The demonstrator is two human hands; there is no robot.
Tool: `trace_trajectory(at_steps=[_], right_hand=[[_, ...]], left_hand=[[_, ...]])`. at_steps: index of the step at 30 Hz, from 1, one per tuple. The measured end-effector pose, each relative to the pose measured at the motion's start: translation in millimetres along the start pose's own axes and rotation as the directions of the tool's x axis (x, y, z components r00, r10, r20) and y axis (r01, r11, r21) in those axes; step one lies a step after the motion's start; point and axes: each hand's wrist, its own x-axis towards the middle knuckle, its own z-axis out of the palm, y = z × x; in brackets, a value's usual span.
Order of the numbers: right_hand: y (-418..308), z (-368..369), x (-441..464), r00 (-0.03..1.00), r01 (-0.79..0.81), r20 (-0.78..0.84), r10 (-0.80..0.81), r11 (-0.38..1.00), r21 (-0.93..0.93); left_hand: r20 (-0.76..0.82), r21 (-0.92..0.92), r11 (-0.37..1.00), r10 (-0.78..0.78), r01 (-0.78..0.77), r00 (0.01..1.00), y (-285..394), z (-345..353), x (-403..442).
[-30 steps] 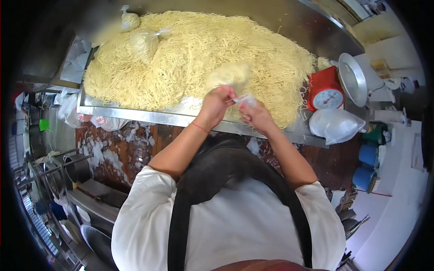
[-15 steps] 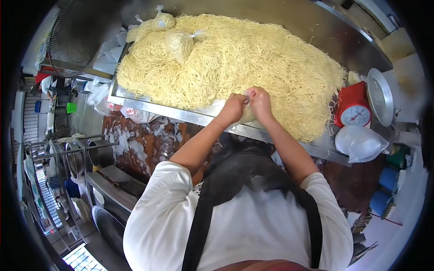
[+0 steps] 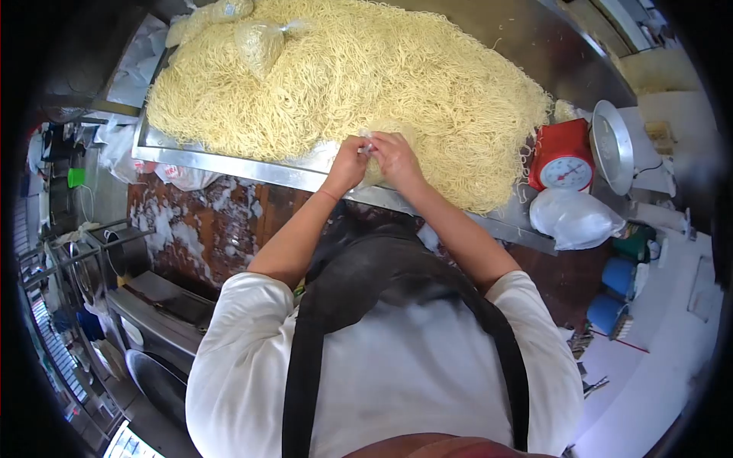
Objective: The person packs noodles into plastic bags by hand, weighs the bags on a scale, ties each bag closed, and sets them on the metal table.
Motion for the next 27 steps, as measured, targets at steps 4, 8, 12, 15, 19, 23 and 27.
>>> trace_trajectory(at_steps=[4, 8, 12, 15, 19, 23, 27], right_hand=[[-7, -13, 6, 0.994, -0.056, 0.095, 0.053, 0.998, 0.029], [0, 0, 11, 0.952, -0.262, 0.184, 0.246, 0.963, 0.064], [4, -1, 21, 0.782, -0.562, 0.356, 0.511, 0.826, 0.050], [19, -12, 23, 0.715, -0.650, 0.465, 0.523, 0.741, 0.166], [42, -31, 26, 0.594, -0.634, 0.675, 0.438, 0.771, 0.058], [45, -31, -14, 0.640, -0.698, 0.630, 0.441, 0.676, 0.236], [19, -37, -36, 0.913, -0.382, 0.235, 0.332, 0.899, 0.215]], left_hand=[[-0.015, -0.037, 0.998, -0.045, 0.045, 0.999, 15, 5, -3], [-0.088, -0.110, 0.989, -0.107, 0.097, 0.990, 30, -3, 2], [-0.066, -0.101, 0.995, -0.034, 0.027, 0.997, 32, -3, 8], [0.006, -0.058, 0.998, 0.035, -0.034, 0.999, 39, 4, 12], [0.070, -0.098, 0.995, 0.008, -0.001, 0.998, 46, 14, 13], [0.127, -0.148, 0.989, 0.012, 0.007, 0.992, 49, 23, 11], [0.120, -0.011, 0.995, 0.099, -0.098, 0.988, 59, 22, 10]])
